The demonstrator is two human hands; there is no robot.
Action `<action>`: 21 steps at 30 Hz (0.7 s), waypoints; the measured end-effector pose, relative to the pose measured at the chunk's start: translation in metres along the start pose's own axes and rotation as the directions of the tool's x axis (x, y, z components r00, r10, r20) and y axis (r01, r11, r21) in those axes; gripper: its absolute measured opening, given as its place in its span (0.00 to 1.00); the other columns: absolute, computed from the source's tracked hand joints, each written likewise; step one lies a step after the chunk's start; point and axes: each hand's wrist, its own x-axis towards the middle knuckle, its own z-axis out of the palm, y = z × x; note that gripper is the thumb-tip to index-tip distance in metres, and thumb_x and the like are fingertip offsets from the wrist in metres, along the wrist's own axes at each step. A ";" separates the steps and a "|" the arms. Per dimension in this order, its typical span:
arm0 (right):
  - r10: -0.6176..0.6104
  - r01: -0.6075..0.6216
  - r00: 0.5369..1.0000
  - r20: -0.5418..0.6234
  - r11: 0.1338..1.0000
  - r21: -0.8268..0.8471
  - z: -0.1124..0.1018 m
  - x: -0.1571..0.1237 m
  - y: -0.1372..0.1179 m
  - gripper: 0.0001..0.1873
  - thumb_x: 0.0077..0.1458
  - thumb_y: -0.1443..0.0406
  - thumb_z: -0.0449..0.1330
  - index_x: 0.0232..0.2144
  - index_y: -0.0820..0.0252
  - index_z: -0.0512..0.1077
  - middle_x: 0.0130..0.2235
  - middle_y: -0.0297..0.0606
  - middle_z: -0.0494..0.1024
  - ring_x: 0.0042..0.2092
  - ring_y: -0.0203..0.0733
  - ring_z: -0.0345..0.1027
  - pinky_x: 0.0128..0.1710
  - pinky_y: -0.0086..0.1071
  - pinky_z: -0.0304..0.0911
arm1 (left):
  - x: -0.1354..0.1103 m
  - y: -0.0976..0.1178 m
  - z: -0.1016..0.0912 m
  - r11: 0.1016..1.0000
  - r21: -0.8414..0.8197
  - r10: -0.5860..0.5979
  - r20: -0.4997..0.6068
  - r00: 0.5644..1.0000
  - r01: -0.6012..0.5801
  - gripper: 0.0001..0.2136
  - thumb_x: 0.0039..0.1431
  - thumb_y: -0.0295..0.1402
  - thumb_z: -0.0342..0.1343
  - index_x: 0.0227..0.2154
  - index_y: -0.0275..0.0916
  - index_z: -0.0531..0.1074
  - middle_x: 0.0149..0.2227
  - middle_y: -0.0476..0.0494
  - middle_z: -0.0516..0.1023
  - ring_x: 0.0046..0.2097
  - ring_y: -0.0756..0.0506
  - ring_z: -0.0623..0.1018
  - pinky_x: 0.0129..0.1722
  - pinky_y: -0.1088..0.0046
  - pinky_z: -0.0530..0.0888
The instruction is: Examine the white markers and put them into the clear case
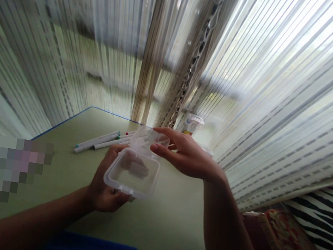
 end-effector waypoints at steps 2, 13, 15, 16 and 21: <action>-0.009 0.009 1.000 0.020 1.000 0.001 0.001 0.002 0.001 0.25 0.64 0.54 0.60 0.58 0.58 0.71 0.48 0.44 0.81 0.47 0.46 0.76 0.45 0.38 0.72 | 0.000 -0.001 0.002 0.996 -0.082 -0.036 -0.018 0.999 0.034 0.33 0.49 0.50 0.65 0.52 0.42 0.57 0.37 0.41 0.79 0.35 0.41 0.81 0.33 0.67 0.76; -0.016 0.017 1.000 0.003 0.999 -0.043 0.010 0.011 -0.003 0.23 0.67 0.51 0.54 0.49 0.61 0.77 0.39 0.41 0.81 0.38 0.42 0.73 0.37 0.35 0.68 | 0.005 -0.012 -0.010 0.967 -0.165 -0.205 -0.046 0.978 0.195 0.43 0.49 0.64 0.58 0.59 0.40 0.56 0.37 0.43 0.76 0.35 0.42 0.76 0.34 0.66 0.71; 0.008 -0.009 0.998 -0.061 1.000 -0.013 0.014 0.012 0.001 0.24 0.67 0.50 0.53 0.47 0.62 0.77 0.36 0.41 0.80 0.35 0.41 0.72 0.34 0.33 0.68 | 0.005 -0.015 -0.013 0.960 -0.124 -0.256 -0.038 0.966 0.250 0.42 0.51 0.65 0.55 0.59 0.40 0.57 0.40 0.41 0.76 0.37 0.42 0.76 0.37 0.66 0.72; 0.031 -0.031 0.995 -0.097 0.999 0.007 0.016 0.011 0.004 0.24 0.66 0.50 0.53 0.47 0.63 0.77 0.35 0.41 0.79 0.34 0.40 0.72 0.33 0.33 0.68 | 0.005 -0.016 -0.014 0.957 -0.099 -0.278 -0.046 0.959 0.273 0.41 0.52 0.65 0.53 0.59 0.39 0.58 0.42 0.40 0.75 0.40 0.41 0.76 0.39 0.65 0.72; 0.200 -0.142 0.944 -0.261 0.964 0.224 0.028 -0.001 0.022 0.33 0.56 0.47 0.63 0.52 0.69 0.72 0.28 0.36 0.76 0.26 0.37 0.70 0.26 0.32 0.68 | 0.011 -0.023 -0.019 0.903 -0.039 -0.427 -0.184 0.885 0.428 0.38 0.52 0.66 0.53 0.54 0.39 0.64 0.45 0.39 0.71 0.44 0.41 0.74 0.43 0.64 0.72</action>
